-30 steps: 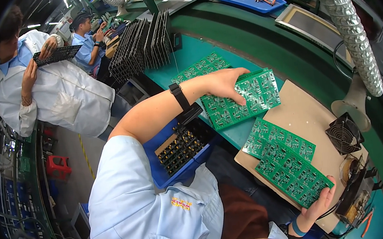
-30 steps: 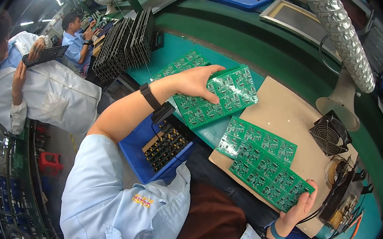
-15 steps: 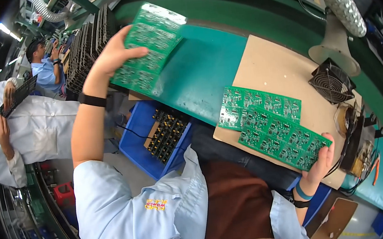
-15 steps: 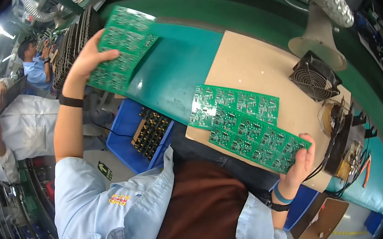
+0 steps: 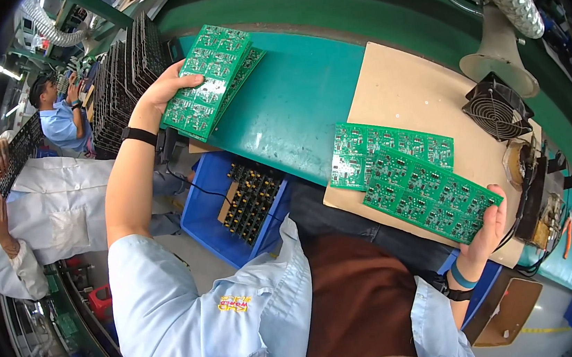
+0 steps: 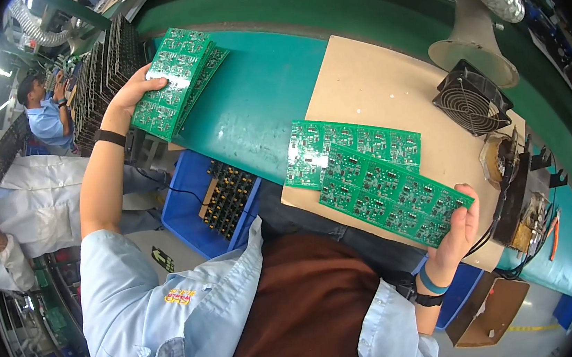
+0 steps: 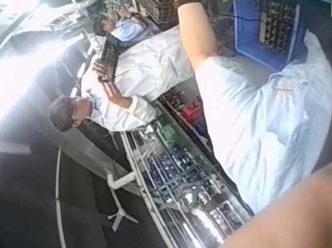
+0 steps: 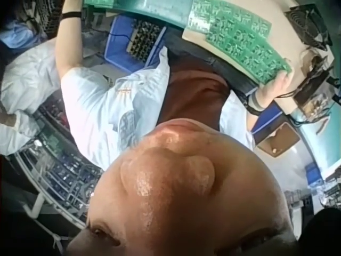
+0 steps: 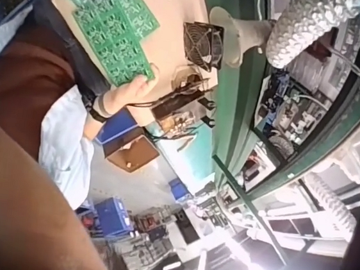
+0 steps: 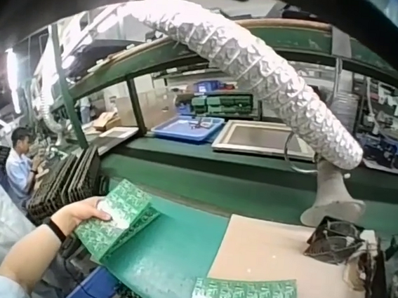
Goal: The person holds a circuit board, turns it over, and places it into a blue bin before picking up another board to place on a stack. Finally, the person holds a circuit board while another person holds a keyboard panel.
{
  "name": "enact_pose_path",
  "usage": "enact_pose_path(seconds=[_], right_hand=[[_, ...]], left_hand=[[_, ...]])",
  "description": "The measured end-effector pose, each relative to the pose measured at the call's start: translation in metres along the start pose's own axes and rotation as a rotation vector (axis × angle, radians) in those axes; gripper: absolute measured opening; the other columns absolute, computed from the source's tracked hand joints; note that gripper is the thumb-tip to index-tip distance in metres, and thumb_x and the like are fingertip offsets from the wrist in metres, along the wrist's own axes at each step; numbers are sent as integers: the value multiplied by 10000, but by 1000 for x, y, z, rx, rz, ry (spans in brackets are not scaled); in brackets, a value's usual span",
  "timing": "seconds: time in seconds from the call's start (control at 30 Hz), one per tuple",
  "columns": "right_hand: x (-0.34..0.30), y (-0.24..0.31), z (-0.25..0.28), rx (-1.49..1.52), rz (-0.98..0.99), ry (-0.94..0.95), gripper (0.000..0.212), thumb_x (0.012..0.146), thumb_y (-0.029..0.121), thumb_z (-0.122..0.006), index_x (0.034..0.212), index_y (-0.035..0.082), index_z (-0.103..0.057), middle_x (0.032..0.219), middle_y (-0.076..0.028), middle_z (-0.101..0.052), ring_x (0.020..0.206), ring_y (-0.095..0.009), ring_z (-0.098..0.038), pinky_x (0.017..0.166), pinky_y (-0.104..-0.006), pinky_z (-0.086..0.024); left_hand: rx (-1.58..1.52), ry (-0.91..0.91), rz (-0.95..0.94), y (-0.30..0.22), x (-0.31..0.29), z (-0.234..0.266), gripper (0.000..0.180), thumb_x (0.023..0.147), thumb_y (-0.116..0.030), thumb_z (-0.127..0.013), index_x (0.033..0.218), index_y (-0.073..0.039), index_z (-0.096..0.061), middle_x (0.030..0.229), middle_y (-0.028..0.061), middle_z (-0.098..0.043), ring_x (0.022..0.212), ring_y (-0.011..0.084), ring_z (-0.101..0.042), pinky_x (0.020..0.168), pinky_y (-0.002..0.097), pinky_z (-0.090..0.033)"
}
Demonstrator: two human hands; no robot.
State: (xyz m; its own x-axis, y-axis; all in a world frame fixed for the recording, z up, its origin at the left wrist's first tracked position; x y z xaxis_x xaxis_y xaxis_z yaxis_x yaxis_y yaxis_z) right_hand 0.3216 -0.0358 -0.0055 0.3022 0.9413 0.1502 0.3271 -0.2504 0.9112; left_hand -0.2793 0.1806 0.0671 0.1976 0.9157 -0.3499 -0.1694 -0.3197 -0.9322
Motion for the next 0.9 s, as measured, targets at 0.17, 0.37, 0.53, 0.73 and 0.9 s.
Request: enact_pose_path(seconds=[0.17, 0.37, 0.53, 0.73, 0.9], right_hand=[[0, 0, -3, 13, 13, 2, 384, 996, 234, -530, 1285, -10, -470, 1168, -86, -572, 1001, -183, -615, 876, -329, -505], [0, -2, 0, 7, 3, -6, 382, 997, 233, -524, 1285, -14, -470, 1157, -90, -581, 989, -187, -623, 863, -325, -511], [0, 0, -3, -14, -10, -17, 386, 996, 236, -523, 1283, -16, -467, 1118, -92, -598, 969, -189, -632, 854, -323, -513], [-1, 3, -6, 17, -33, 36, 380, 1000, 225, -512, 1285, -20, -458, 1097, -104, -610, 952, -192, -638, 847, -324, -515], [0, -1, -4, 7, -21, 3, 371, 1004, 210, -500, 1287, -26, -453, 1095, -115, -613, 961, -195, -633, 855, -327, -511]], left_hand=[[-22, 118, -7, 14, 12, 4, 713, 782, -130, -768, 1374, 27, -403, 1214, 126, -624, 1041, 198, -646, 931, 346, -521], [-28, 103, 45, 20, 15, 4, 764, 770, -166, -787, 1388, 30, -383, 1230, 126, -614, 1055, 197, -640, 939, 344, -518], [24, 70, 48, 19, 10, 6, 762, 786, -197, -785, 1386, 40, -378, 1227, 132, -610, 1052, 192, -637, 925, 337, -522], [143, 4, 50, 13, 6, 4, 727, 822, -216, -762, 1381, 50, -380, 1200, 136, -617, 1025, 182, -641, 901, 324, -529], [253, -27, -10, 4, 1, 0, 697, 844, -217, -742, 1380, 53, -388, 1185, 139, -620, 1015, 175, -639, 892, 320, -527]])
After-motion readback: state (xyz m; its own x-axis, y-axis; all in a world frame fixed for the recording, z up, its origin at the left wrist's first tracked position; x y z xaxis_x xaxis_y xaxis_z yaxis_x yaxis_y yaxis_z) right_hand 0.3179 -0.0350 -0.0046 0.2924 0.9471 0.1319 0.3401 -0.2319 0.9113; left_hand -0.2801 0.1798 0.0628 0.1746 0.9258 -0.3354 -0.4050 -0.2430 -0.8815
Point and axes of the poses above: each hand's wrist, its own x-axis towards the middle knuckle, its own z-axis out of the back of the hand, y = z × x, the point moved 8 cm from there along x, towards the middle knuckle
